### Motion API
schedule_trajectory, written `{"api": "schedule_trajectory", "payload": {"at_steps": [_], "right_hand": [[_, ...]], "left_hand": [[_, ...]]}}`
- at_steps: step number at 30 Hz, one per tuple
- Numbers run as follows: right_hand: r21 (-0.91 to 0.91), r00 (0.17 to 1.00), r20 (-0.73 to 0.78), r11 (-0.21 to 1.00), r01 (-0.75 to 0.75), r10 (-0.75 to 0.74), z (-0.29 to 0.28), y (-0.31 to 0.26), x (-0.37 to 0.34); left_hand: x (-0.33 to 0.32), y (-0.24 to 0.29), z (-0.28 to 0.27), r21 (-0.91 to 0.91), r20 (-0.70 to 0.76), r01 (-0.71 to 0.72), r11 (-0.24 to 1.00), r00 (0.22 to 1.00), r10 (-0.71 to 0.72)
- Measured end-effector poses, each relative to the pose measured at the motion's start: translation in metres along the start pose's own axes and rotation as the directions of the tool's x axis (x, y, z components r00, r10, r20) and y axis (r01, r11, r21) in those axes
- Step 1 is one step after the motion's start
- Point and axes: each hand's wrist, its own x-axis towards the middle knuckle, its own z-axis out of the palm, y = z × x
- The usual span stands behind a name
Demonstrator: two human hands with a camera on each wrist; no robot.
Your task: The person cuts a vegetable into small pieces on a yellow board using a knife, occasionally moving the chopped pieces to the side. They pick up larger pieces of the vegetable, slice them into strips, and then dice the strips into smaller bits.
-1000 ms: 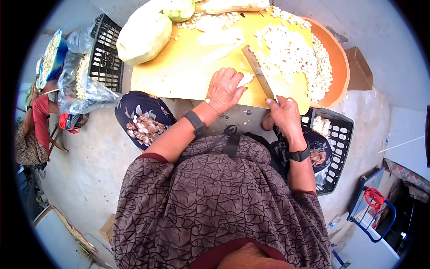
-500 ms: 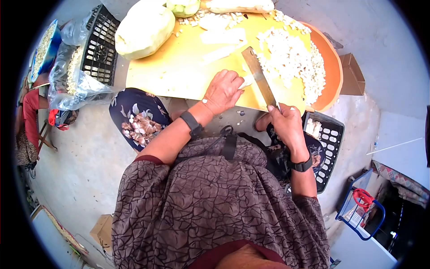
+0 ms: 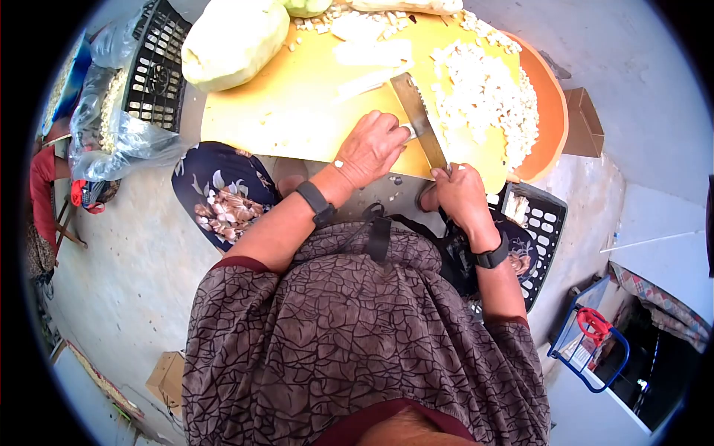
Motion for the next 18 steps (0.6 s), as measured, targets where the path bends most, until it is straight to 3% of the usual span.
{"api": "schedule_trajectory", "payload": {"at_steps": [4,7,10,14,18], "right_hand": [[-0.034,0.998,-0.059,0.999,0.018,-0.02,0.008,0.0,0.014],[0.198,0.991,-0.113,0.979,-0.055,0.078,0.012,0.002,0.013],[0.265,0.986,-0.04,0.954,-0.143,0.159,0.001,-0.001,0.004],[0.172,0.997,-0.06,0.985,-0.028,0.039,-0.008,-0.003,-0.012],[0.073,0.998,0.049,0.996,-0.041,0.038,-0.016,-0.012,-0.02]], "left_hand": [[0.001,-0.002,-0.002,-0.024,0.006,-0.009,1.0,1.0,0.009],[0.0,-0.001,-0.008,-0.093,-0.001,-0.001,0.996,1.0,0.001],[-0.006,-0.001,-0.015,-0.03,0.044,-0.014,0.999,0.999,0.016],[-0.007,-0.005,-0.009,-0.036,0.037,-0.033,0.999,0.999,0.034],[-0.008,-0.008,-0.008,-0.047,0.016,-0.048,0.998,0.999,0.049]]}}
